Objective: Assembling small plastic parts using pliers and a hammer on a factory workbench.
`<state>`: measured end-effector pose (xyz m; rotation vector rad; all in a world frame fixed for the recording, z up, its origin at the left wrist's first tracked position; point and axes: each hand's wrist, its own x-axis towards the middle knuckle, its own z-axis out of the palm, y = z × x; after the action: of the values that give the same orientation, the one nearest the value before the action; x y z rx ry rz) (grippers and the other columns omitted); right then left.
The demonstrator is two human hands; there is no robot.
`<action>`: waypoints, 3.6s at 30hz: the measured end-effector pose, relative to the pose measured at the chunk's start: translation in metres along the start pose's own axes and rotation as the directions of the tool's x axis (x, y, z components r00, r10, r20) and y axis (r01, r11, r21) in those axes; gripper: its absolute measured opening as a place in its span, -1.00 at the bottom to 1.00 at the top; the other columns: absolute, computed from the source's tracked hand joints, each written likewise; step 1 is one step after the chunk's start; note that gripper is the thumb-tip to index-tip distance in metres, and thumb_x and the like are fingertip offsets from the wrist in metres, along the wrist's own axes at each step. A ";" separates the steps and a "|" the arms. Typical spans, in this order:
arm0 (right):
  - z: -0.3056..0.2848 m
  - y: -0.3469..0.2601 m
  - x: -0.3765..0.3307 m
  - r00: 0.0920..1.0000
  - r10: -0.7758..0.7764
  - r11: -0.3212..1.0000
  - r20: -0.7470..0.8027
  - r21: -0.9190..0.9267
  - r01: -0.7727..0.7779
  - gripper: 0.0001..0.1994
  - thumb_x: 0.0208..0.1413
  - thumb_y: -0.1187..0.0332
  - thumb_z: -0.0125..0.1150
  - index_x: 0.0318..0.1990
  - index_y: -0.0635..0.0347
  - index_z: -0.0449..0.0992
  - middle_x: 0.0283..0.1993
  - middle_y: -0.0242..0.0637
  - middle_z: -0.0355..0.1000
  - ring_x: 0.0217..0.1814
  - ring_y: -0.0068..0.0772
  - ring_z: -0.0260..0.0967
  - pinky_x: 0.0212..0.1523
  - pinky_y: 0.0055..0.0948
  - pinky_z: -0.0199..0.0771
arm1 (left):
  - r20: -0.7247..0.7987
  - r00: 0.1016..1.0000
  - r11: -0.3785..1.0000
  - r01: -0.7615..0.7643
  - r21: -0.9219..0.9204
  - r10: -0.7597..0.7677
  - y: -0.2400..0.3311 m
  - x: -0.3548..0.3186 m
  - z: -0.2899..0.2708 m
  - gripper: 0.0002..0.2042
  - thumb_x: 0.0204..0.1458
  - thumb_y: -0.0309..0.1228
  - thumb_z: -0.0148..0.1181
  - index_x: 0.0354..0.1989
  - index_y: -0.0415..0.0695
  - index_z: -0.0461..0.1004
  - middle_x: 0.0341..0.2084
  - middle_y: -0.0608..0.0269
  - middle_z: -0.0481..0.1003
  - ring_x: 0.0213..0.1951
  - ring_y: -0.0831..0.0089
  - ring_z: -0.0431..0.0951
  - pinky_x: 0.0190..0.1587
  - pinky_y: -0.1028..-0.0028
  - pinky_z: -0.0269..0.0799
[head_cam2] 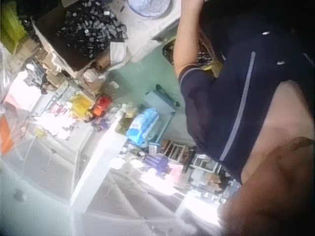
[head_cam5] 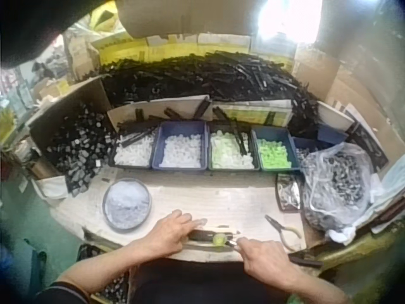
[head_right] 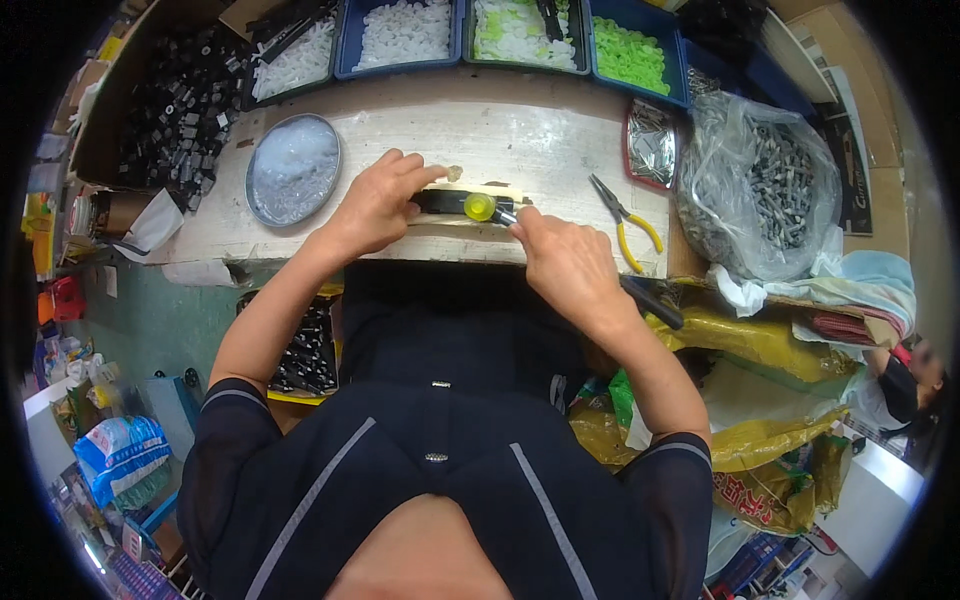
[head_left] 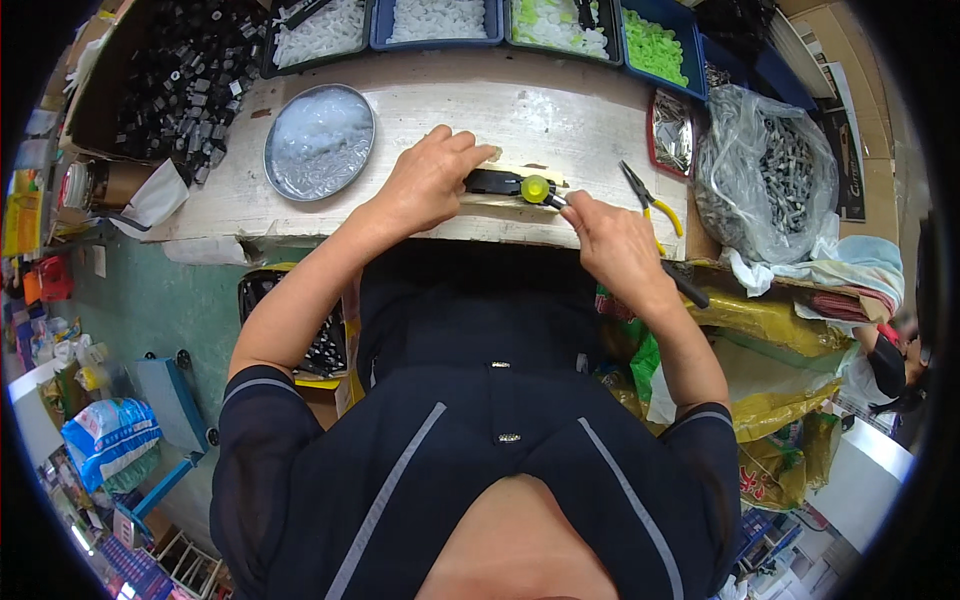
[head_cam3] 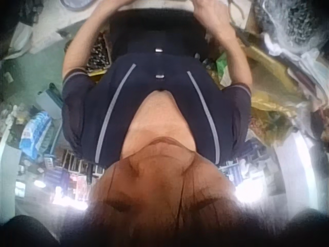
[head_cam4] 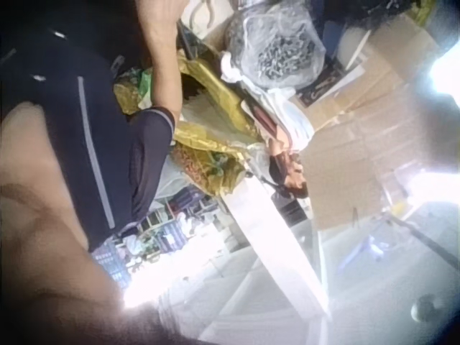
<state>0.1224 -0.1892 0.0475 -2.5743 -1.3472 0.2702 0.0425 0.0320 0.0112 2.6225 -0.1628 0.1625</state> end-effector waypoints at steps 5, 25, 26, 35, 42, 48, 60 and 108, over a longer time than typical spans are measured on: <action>0.000 -0.023 0.013 0.871 -0.075 0.937 -0.485 0.265 0.228 -0.87 0.10 0.36 -0.06 -0.35 0.24 0.30 -0.45 -0.01 0.42 -0.50 0.03 0.38 -0.49 -0.12 0.34 | -0.048 0.993 0.982 0.095 -0.163 -0.104 0.000 -0.002 0.002 -0.41 -0.35 -0.69 0.14 0.02 -0.14 0.28 -0.37 0.16 0.41 -0.27 0.23 0.35 -0.19 0.32 0.33; 0.006 -0.038 0.065 0.998 -0.041 0.990 0.057 0.135 0.033 -0.90 0.06 0.39 -0.07 -0.36 0.23 0.30 -0.60 0.06 0.37 -0.51 0.15 0.34 -0.49 -0.03 0.29 | -0.466 0.849 0.955 0.135 -0.264 -0.249 0.002 -0.044 0.027 -0.22 -0.40 -0.60 0.33 0.15 -0.13 0.15 -0.10 0.12 0.32 -0.12 0.22 0.28 -0.04 0.32 0.24; 0.007 -0.032 0.061 1.000 -0.009 0.981 -0.011 0.191 0.011 -0.90 0.07 0.38 -0.08 -0.36 0.23 0.28 -0.58 0.05 0.38 -0.50 0.15 0.34 -0.49 -0.02 0.27 | -0.428 0.879 0.967 0.123 -0.222 -0.210 0.004 -0.041 0.023 -0.23 -0.39 -0.58 0.32 0.14 -0.13 0.16 -0.15 0.16 0.36 -0.12 0.24 0.28 -0.04 0.33 0.19; 0.038 0.047 -0.003 0.902 0.201 0.963 -0.382 -0.091 -0.254 -0.83 -0.02 0.48 0.06 -0.22 0.21 0.38 -0.41 -0.14 0.32 -0.35 -0.08 0.31 -0.41 -0.16 0.30 | -0.299 0.923 0.960 -0.271 -0.066 0.240 -0.013 -0.010 0.021 -0.59 -0.25 -0.59 0.12 -0.10 -0.20 0.37 -0.33 0.17 0.38 -0.27 0.27 0.32 -0.21 0.35 0.17; 0.005 0.063 0.063 0.774 -0.065 0.998 -0.629 -0.055 0.039 -0.87 -0.11 0.59 0.06 -0.35 0.25 0.42 -0.31 -0.15 0.32 -0.26 -0.13 0.27 -0.24 -0.27 0.27 | -0.404 0.838 0.922 -0.266 0.282 0.366 -0.048 0.060 0.010 -0.76 -0.35 -0.60 0.05 -0.39 -0.17 0.41 -0.43 0.22 0.38 -0.30 0.26 0.32 -0.23 0.35 0.19; -0.009 0.094 0.216 0.762 -0.039 0.937 -0.647 -0.289 -0.197 -0.90 -0.08 0.40 0.09 -0.38 0.20 0.42 -0.32 -0.13 0.40 -0.26 -0.08 0.34 -0.27 -0.19 0.35 | -0.339 0.868 0.830 -0.137 0.541 0.364 -0.070 0.103 0.041 -0.93 -0.31 -0.45 0.03 -0.61 -0.15 0.41 -0.52 0.25 0.34 -0.38 0.36 0.32 -0.34 0.40 0.25; -0.006 0.110 0.264 0.731 -0.082 0.961 -0.677 -0.247 -0.121 -0.73 -0.04 0.17 0.11 -0.24 0.12 0.42 -0.36 -0.17 0.43 -0.27 -0.08 0.38 -0.33 -0.10 0.31 | -0.905 0.194 0.637 0.764 -0.102 -0.378 -0.176 -0.117 -0.063 -0.88 -0.22 -0.52 0.23 -0.44 -0.20 0.50 -0.49 0.16 0.44 -0.41 0.25 0.46 -0.32 0.37 0.36; 0.064 -0.017 0.058 0.876 -0.329 0.906 -0.353 0.144 0.398 -0.69 0.09 0.29 -0.01 -0.02 0.17 0.38 0.09 -0.34 0.31 0.12 -0.31 0.20 0.14 -0.25 -0.05 | -0.124 0.784 0.408 0.175 -0.896 -0.608 -0.010 -0.053 -0.016 -0.86 -0.17 -0.55 0.24 -0.38 -0.27 0.52 -0.55 0.27 0.44 -0.60 0.60 0.44 -0.62 0.64 0.33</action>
<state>0.1248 -0.1254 -0.0124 -2.0254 -1.5432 -0.0687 -0.0098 0.0526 0.0124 1.4658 0.4710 0.3840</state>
